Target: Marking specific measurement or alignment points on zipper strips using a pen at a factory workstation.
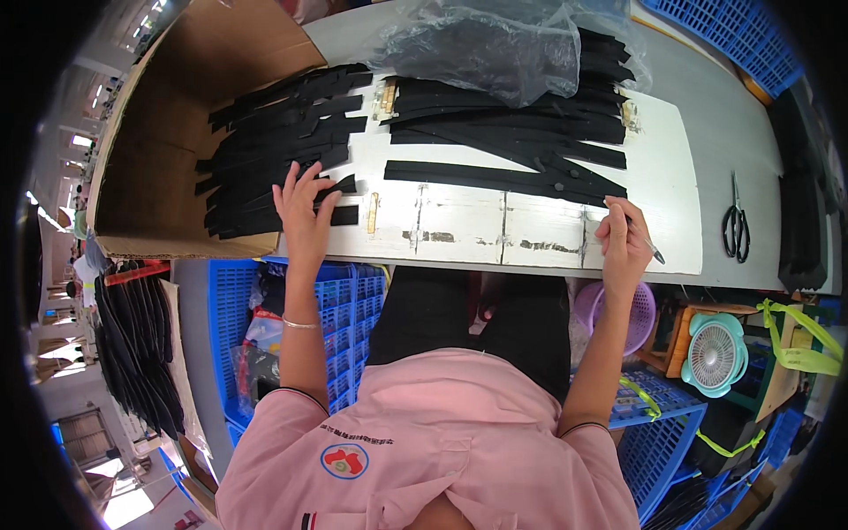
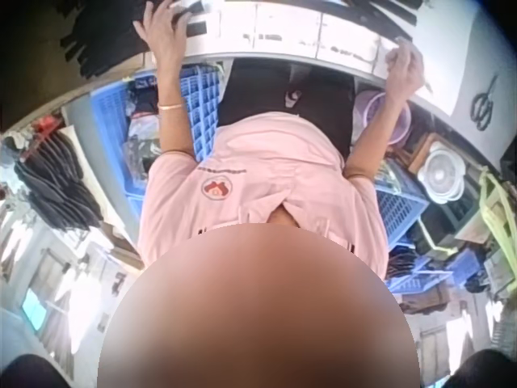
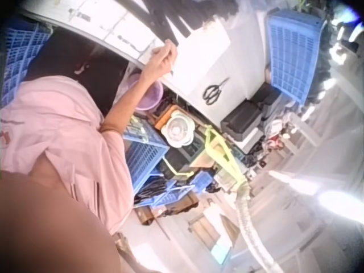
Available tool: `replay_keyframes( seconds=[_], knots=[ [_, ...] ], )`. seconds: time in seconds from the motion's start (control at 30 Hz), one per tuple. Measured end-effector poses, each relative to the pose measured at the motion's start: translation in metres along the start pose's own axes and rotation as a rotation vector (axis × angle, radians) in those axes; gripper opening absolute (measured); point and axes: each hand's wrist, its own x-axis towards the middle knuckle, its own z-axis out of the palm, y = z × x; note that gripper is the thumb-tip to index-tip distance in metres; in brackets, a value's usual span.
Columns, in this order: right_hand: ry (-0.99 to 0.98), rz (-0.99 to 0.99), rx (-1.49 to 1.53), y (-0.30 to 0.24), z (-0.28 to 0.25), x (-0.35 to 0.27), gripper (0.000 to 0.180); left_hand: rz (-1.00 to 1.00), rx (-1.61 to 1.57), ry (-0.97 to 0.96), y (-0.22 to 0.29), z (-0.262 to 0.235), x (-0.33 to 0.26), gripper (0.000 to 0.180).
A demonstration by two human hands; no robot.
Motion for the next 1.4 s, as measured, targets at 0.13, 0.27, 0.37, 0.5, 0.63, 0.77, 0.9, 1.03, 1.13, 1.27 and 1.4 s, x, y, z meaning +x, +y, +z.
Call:
replay_keyframes(
  seconds=[0.13, 0.27, 0.37, 0.5, 0.63, 0.77, 0.9, 1.03, 1.13, 1.27, 1.4],
  knots=[
    [-0.022, -0.034, 0.018, -0.002, -0.003, 0.0, 0.023, 0.167, -0.138, 0.027, 0.061, 0.022, 0.001, 0.021],
    [0.032, -0.044, -0.173, -0.019, 0.004, -0.007, 0.024, 0.241, -0.338, -0.122, 0.135, 0.063, -0.012, 0.019],
    [-0.003, -0.113, -0.274, -0.033, 0.023, -0.031, 0.024, 0.262, -0.432, -0.198, 0.177, 0.087, -0.025, 0.02],
    [-0.174, -0.476, -0.581, -0.028, 0.039, -0.057, 0.044, 0.381, -0.424, -0.223, 0.195, 0.094, -0.035, 0.038],
    [-0.231, -0.59, -0.68, -0.02, 0.026, -0.061, 0.051, 0.357, -0.347, -0.255, 0.187, 0.083, -0.045, 0.048],
    [-0.146, -0.51, -0.765, -0.011, -0.007, -0.056, 0.05, 0.323, -0.26, -0.278, 0.163, 0.066, -0.056, 0.054],
    [-0.059, -0.401, -0.787, -0.005, -0.035, -0.049, 0.041, 0.292, -0.181, -0.252, 0.147, 0.054, -0.063, 0.053],
    [-0.026, -0.384, -0.796, -0.003, -0.04, -0.05, 0.033, 0.222, -0.139, -0.272, 0.131, 0.043, -0.068, 0.059],
    [-0.013, -0.361, -0.784, -0.006, -0.035, -0.049, 0.029, 0.127, -0.065, -0.217, 0.11, 0.033, -0.07, 0.065],
    [-0.016, -0.349, -0.801, -0.01, -0.034, -0.047, 0.029, 0.062, -0.058, -0.229, 0.096, 0.028, -0.078, 0.068],
    [0.008, -0.345, -0.843, -0.027, -0.02, -0.043, 0.032, 0.054, -0.111, -0.219, 0.094, 0.028, -0.081, 0.067]
  ],
)
